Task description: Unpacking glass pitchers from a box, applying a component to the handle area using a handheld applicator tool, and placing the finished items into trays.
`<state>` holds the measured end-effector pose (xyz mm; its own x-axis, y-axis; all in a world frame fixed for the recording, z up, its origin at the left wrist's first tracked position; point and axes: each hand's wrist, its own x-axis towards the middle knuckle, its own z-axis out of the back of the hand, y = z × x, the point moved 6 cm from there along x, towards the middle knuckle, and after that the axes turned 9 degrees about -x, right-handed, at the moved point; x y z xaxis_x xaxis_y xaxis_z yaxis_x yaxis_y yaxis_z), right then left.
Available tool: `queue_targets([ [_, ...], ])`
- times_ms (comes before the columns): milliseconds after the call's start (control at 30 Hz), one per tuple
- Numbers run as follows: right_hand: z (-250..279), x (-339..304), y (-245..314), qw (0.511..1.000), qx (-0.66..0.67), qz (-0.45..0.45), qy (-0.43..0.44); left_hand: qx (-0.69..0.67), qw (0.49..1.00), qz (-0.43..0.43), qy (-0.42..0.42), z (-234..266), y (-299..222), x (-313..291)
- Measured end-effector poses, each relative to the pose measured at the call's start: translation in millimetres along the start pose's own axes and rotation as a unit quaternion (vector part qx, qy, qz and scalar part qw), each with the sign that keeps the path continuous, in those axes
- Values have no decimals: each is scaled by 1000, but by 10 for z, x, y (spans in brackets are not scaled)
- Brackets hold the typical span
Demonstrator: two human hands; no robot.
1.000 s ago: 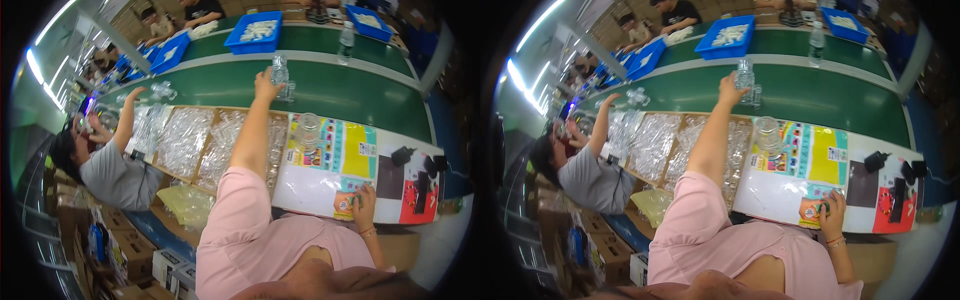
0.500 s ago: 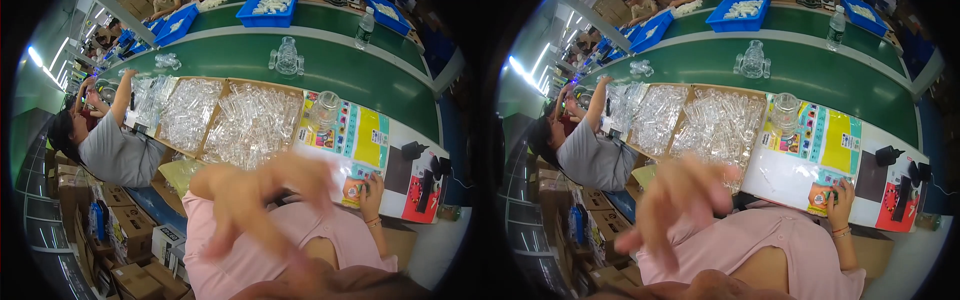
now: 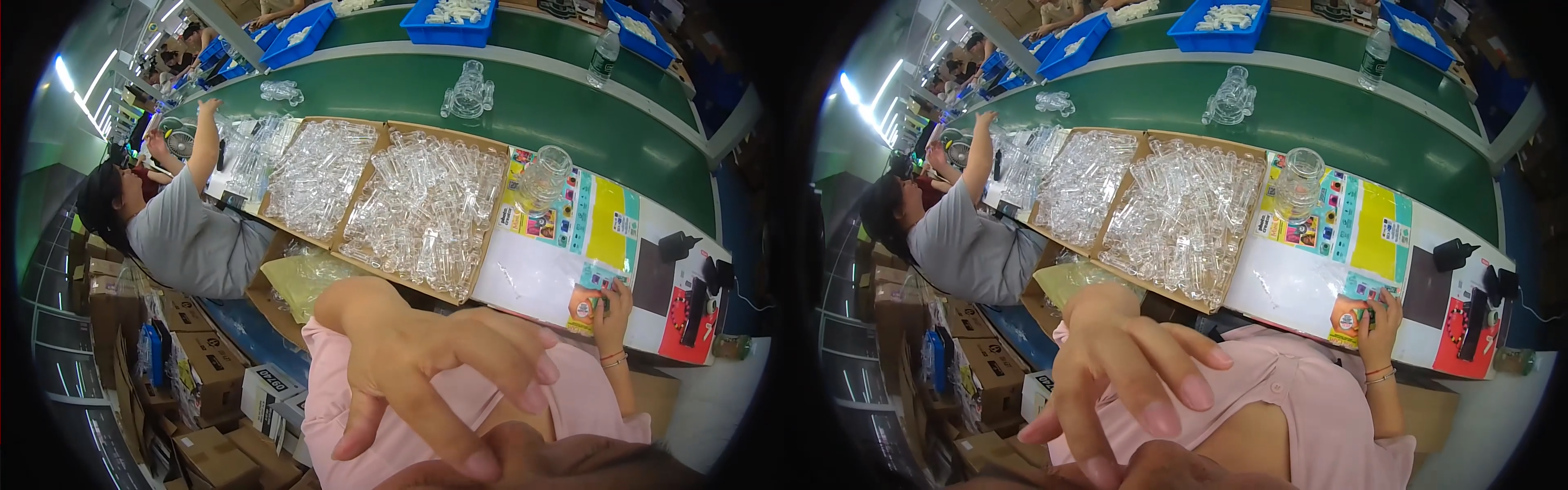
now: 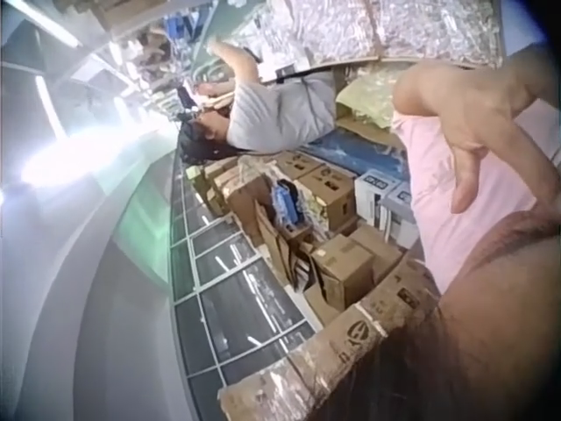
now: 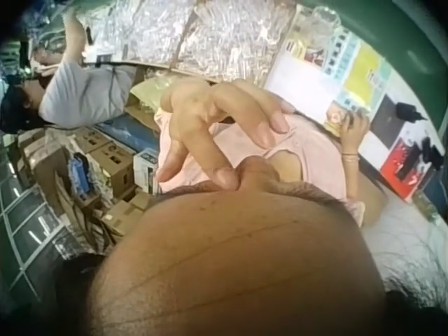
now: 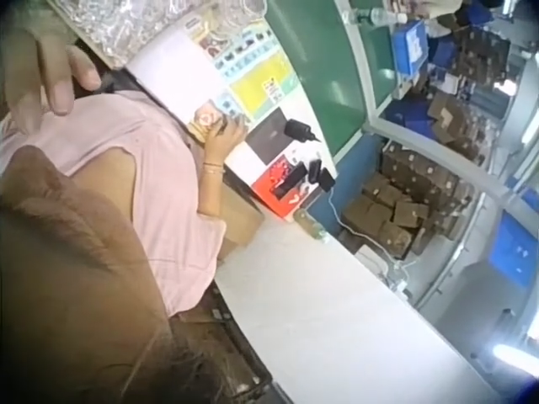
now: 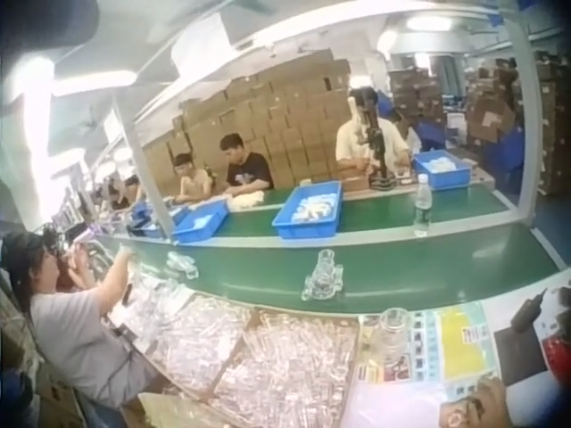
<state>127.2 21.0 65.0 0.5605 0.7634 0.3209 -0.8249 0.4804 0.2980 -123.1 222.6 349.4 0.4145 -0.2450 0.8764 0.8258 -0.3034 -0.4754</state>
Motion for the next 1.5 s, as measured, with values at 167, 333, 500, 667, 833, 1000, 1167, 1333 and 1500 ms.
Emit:
queue_targets([
  [167, 10, -24, -25, 1000, -17, -20, -2, 107, 993, -49, -5, 334, -30, -232],
  [333, 22, 17, 18, 999, -33, 12, -15, 623, 616, 174, -451, 2680, -478, -1620],
  [500, 74, 9, 34, 998, -56, 18, -25, 753, 318, 500, -287, 3444, -538, -3096],
  [667, 93, -17, -11, 998, -7, 17, -59, 687, 426, 527, -262, 3511, -406, -3217],
  [833, 181, 5, -49, 997, 4, 15, -70, 747, 392, 512, -163, 3257, -617, -2896],
  [1000, 691, 9, -467, 967, -22, -78, -242, 611, 449, 474, -448, 2844, -934, -2559],
  [1167, 704, 200, -1324, 907, 93, -216, -349, 476, 618, 260, -569, 1923, -406, -1863],
  [1333, 367, 670, -1762, 925, 136, -276, -225, 305, 742, 286, -524, 1051, 571, -1495],
  [1500, 342, 761, -1746, 933, 133, -271, -194, -74, 789, 243, -560, 579, 1405, -1383],
])
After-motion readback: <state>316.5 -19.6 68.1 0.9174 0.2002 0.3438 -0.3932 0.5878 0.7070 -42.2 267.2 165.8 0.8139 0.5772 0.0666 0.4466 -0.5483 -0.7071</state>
